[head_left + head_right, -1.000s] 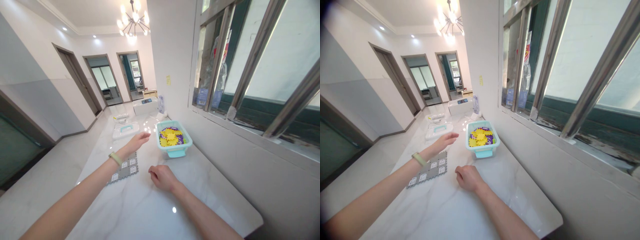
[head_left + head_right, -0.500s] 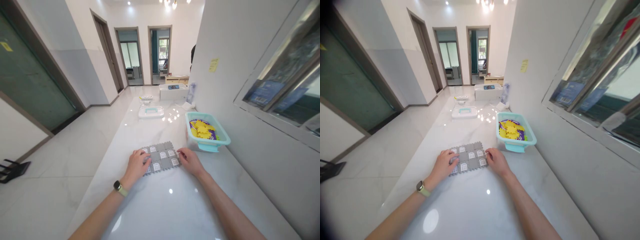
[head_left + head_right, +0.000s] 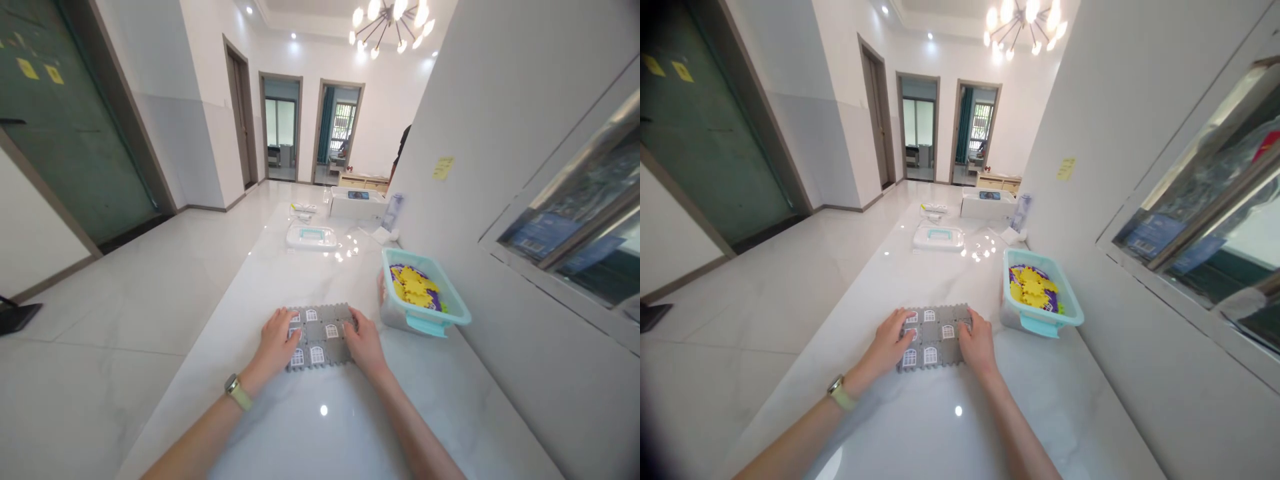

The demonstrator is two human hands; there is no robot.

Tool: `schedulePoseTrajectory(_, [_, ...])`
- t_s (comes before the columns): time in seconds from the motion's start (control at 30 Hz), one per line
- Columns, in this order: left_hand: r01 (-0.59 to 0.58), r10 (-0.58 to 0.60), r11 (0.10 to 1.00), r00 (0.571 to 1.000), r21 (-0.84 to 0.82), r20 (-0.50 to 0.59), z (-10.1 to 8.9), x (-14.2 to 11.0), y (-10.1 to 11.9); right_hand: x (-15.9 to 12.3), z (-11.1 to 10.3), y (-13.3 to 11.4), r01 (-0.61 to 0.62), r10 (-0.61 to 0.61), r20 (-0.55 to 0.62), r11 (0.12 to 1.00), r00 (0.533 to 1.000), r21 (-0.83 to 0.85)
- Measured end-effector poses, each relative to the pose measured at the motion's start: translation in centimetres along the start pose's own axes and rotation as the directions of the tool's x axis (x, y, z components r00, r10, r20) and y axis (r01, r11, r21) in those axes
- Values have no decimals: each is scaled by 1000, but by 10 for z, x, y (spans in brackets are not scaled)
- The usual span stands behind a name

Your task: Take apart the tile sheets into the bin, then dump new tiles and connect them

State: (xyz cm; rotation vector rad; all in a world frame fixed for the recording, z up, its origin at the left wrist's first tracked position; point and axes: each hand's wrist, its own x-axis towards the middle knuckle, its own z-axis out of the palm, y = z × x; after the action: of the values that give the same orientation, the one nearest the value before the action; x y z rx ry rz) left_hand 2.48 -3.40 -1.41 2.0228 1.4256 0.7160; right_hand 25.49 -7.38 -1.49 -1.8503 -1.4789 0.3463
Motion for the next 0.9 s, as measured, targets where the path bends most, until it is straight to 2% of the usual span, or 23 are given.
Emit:
schedulePoseTrajectory(0.1, [-61,39,964,995,-259,-91,1,5,-1,-4,-6,3,-86,86,15,954,996,286])
schedulePoseTrajectory(0.2, [24,-94,815,991,-578,-93,3,8,3,-6,-10,7,-145,142,39,890,989,433])
schedulePoseTrajectory(0.3, [148,-254,622,967,-769,-19,3,7,11,-5,-10,9,-216,207,82,798,975,563])
schedulePoseTrajectory(0.4, [216,-249,459,962,-862,109,-1,5,17,-4,-7,8,-289,295,106,696,950,657])
schedulePoseTrajectory(0.47, [241,-235,399,959,-885,155,-5,5,18,-4,-8,8,-343,337,156,617,928,708])
schedulePoseTrajectory(0.53, [253,-243,383,955,-889,167,-8,5,17,-6,-11,6,-399,339,245,529,908,749])
schedulePoseTrajectory(0.6, [258,-236,390,956,-884,175,-11,5,16,-7,-15,3,-437,317,314,479,895,762])
schedulePoseTrajectory(0.77, [228,-164,447,972,-865,171,-15,6,13,-9,-25,-1,-410,279,308,484,910,773])
schedulePoseTrajectory(0.9, [200,-124,517,980,-832,159,-17,7,13,-8,-30,2,-403,236,327,524,915,750])
